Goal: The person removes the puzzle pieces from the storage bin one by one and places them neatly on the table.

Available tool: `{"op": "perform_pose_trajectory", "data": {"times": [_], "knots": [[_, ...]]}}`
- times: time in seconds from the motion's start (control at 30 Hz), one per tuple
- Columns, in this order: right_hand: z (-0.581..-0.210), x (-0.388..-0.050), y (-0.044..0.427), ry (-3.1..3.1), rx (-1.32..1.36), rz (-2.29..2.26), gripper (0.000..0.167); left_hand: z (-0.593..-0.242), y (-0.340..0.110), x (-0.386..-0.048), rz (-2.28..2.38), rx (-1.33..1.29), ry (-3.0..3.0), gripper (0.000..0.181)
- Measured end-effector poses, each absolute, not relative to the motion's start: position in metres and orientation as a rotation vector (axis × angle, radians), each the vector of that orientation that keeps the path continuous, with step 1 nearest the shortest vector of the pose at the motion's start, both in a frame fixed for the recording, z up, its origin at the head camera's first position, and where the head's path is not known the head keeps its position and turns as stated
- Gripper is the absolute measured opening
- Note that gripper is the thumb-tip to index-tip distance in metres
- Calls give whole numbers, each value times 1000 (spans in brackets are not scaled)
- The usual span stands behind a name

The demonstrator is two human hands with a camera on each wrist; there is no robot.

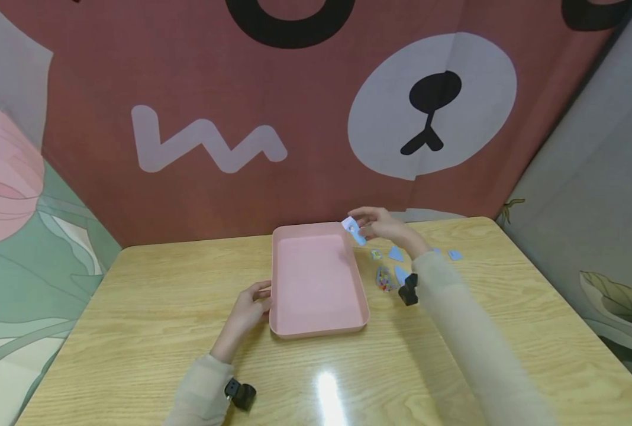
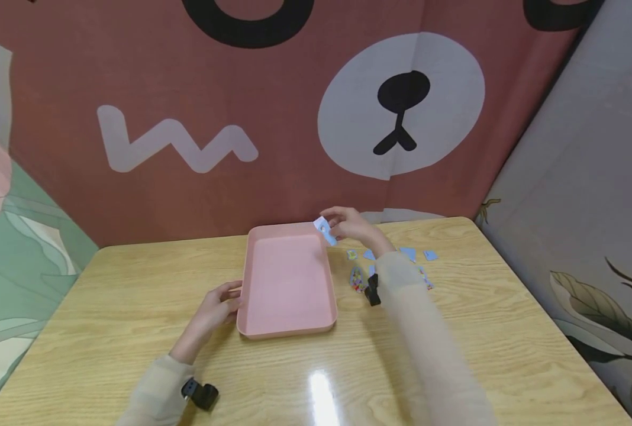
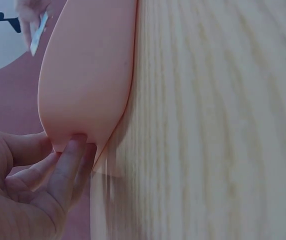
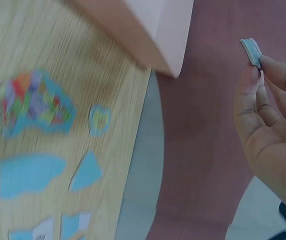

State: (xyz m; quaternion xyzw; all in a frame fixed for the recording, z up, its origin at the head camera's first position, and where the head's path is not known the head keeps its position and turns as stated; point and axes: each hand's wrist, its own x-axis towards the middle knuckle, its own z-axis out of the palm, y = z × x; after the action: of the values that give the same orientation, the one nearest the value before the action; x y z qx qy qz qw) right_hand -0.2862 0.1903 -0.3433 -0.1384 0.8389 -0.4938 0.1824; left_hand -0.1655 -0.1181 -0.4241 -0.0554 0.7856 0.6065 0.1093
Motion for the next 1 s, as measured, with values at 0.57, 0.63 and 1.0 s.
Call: {"op": "perform_pose_trajectory", "data": {"times": [0.57, 0.63, 1.0], "knots": [[-353, -270, 294, 2445, -269, -1376, 57, -423, -117, -165, 1769, -153, 2336, 44], [-356, -266, 304, 2445, -253, -1371, 58, -423, -117, -165, 1770, -157, 2338, 44], [-372, -249, 346, 2508, -186, -1253, 65, -423, -117, -164, 1788, -172, 2314, 44]]}}
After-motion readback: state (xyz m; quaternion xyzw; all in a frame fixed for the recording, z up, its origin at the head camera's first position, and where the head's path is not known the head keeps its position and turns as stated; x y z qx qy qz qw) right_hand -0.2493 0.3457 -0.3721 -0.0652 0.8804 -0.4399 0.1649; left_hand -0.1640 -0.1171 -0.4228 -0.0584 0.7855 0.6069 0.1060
